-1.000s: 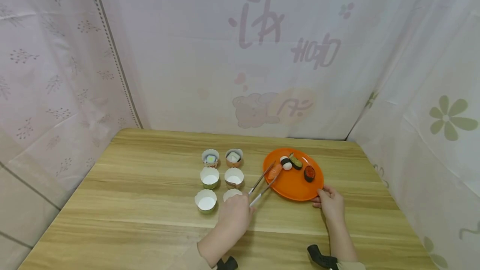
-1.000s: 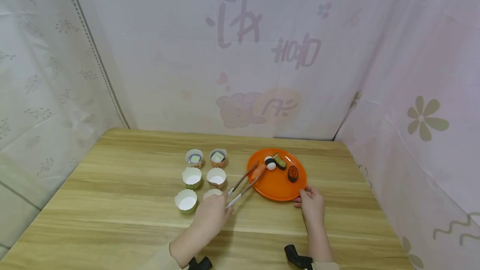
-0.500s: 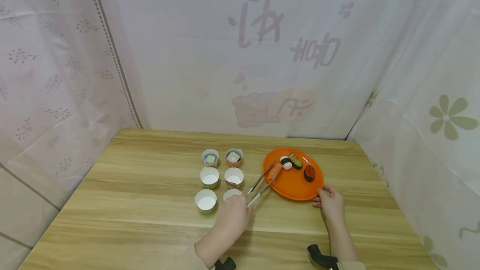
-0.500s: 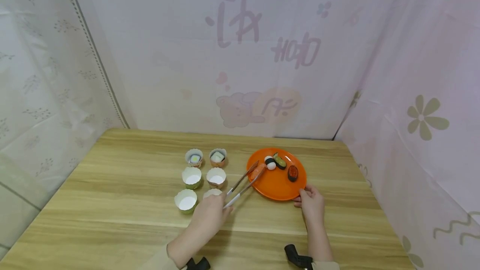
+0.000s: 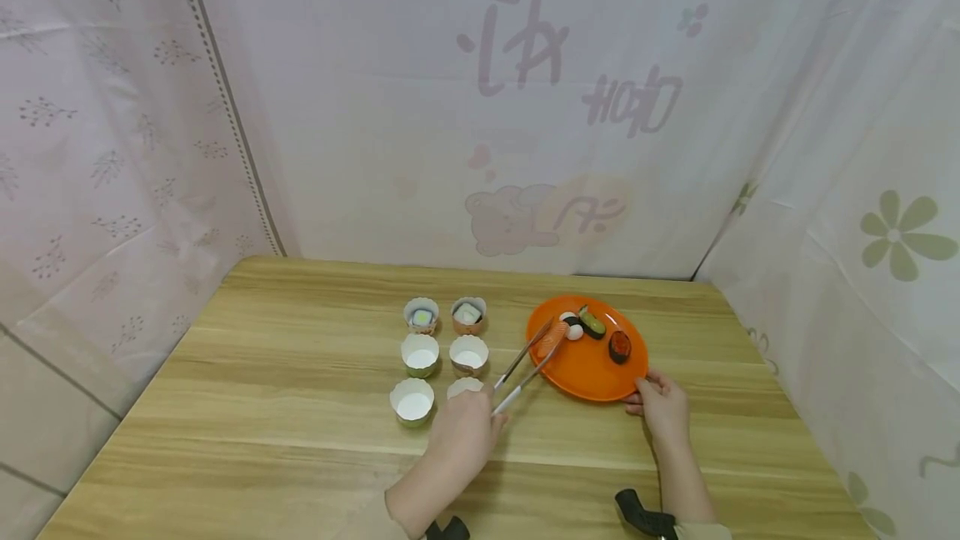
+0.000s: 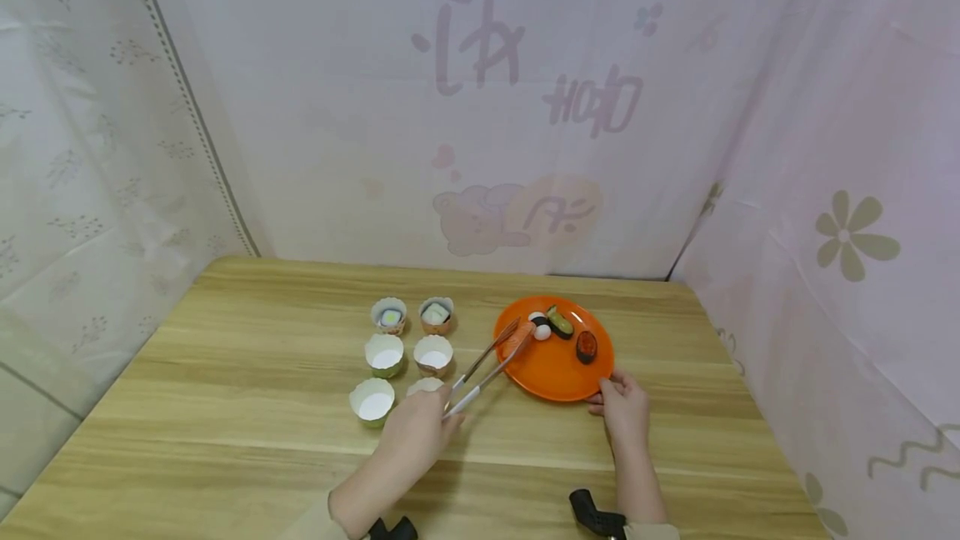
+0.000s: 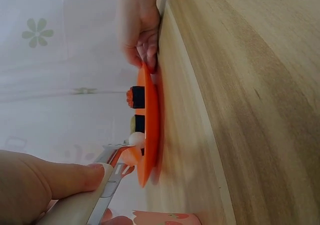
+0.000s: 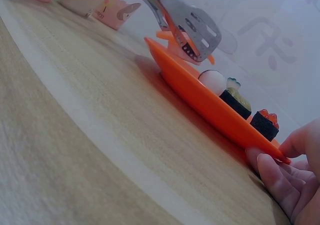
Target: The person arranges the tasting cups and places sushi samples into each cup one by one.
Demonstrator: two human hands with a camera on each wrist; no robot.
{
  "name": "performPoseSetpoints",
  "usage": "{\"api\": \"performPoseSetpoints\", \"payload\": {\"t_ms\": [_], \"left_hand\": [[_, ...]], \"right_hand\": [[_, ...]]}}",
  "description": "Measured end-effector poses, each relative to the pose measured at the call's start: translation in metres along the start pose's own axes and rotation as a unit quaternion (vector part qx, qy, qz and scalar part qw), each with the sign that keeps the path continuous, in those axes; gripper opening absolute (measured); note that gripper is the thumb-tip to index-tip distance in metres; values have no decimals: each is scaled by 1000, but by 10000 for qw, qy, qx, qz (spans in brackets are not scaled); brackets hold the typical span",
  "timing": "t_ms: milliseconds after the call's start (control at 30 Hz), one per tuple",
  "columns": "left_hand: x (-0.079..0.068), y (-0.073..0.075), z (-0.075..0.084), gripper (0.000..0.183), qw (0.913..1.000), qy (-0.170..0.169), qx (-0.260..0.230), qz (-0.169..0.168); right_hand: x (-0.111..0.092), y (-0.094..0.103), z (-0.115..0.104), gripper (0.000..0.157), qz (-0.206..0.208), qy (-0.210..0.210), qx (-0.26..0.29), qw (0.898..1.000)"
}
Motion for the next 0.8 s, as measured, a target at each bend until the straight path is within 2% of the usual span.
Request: {"api": "performPoseSetpoints", "payload": {"t_ms": [567, 800], "left_hand": [[0, 8, -1, 40, 9997, 180, -134, -28], [-5, 13, -5, 35, 9997, 46, -197, 101]], "right_hand": [[1, 1, -2, 44, -25, -68, -107, 9999], [0, 1, 0, 43, -20, -48, -56, 10000]]}}
Point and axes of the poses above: each hand's wrist, its own x-axis towards the middle knuckle, its own y-axis out of the back of the hand, z = x × y, the point moved 3 cm from there along x, towards the middle knuckle, and after that the axes turned 3 degrees about z, right-handed, at the moved point
